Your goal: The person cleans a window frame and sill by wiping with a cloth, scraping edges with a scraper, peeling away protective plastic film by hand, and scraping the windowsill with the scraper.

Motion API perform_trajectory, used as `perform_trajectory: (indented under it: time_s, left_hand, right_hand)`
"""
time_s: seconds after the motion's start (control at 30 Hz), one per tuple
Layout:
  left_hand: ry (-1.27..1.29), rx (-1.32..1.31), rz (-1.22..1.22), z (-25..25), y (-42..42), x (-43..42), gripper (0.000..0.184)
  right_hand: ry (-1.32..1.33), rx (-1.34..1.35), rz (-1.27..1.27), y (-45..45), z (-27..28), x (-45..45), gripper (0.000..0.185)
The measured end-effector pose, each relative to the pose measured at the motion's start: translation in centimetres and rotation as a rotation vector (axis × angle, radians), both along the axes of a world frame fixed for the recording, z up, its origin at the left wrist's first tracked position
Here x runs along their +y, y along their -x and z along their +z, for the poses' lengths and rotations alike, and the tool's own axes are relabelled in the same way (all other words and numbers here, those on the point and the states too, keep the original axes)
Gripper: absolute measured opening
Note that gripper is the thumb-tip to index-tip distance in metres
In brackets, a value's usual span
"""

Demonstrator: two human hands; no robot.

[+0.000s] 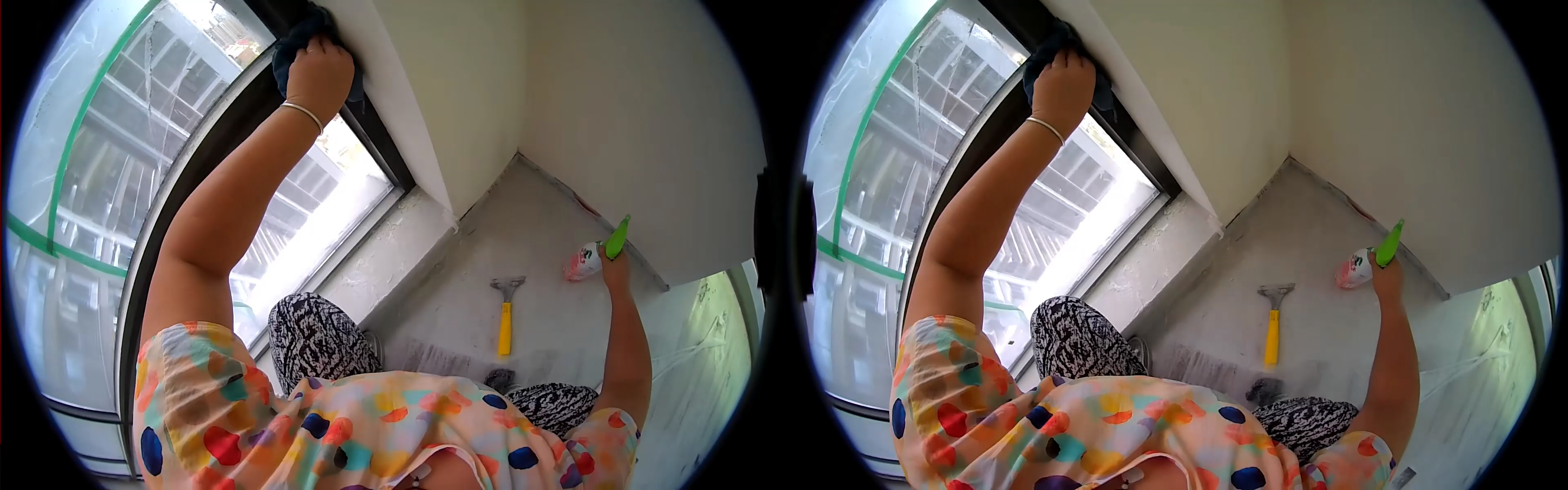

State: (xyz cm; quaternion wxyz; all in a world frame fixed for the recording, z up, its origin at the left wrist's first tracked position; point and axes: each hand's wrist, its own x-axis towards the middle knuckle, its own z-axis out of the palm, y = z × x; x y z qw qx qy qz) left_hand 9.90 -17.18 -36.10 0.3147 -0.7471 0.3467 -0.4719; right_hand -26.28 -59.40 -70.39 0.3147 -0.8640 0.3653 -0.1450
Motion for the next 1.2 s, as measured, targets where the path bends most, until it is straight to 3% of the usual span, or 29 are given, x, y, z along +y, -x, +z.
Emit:
perform_trajectory:
  time_s: [0.1,0.23,0.37,0.5,0.57,0.7,0.8,0.83,0.87,1.0,1.2]
  left_hand:
    - [-0.064,0.254,0.049,-6.1,0.8,0.4,0.018]
    - [-0.031,0.182,-0.006,-15.4,0.1,0.6,0.024]
    - [-0.131,0.392,0.076,-22.7,0.0,1.0,0.027]
    - [-0.272,0.670,0.101,-30.8,-1.5,2.3,0.027]
    - [-0.318,0.758,0.112,-29.6,-1.8,1.9,0.028]
    - [-0.264,0.560,-0.106,-21.2,-1.0,2.7,0.023]
    - [-0.182,0.440,-0.137,-13.0,0.0,1.9,0.018]
    - [-0.216,0.459,-0.125,-11.8,0.1,1.8,0.019]
    - [-0.251,0.434,-0.168,-12.6,-0.9,2.2,0.021]
    - [-0.372,0.467,-0.184,-17.4,-1.2,2.7,0.025]
    - [-0.430,0.602,-0.141,-27.6,-2.1,2.4,0.031]
  right_hand:
    - [-0.025,0.007,-0.014,0.9,-0.5,-0.6,0.045]
    - [-0.030,0.051,-0.052,2.4,-1.0,-1.1,0.048]
    - [-0.092,0.146,-0.064,3.2,-3.0,-2.2,0.049]
    - [-0.494,0.164,-0.263,3.3,-1.4,-0.8,0.043]
    - [-0.577,0.220,-0.224,3.8,-0.7,-0.1,0.039]
    - [-0.752,0.505,-0.135,5.5,-3.6,-0.1,0.034]
    - [-0.602,0.523,-0.100,4.5,-3.0,2.6,0.061]
    - [-0.528,0.499,-0.163,3.5,-1.6,3.5,0.062]
    - [-0.449,0.474,-0.219,2.7,-0.8,3.8,0.063]
    - [-0.022,0.441,-0.022,5.0,-8.3,-2.5,0.060]
    - [-0.005,0.541,0.036,10.1,-10.0,-3.0,0.064]
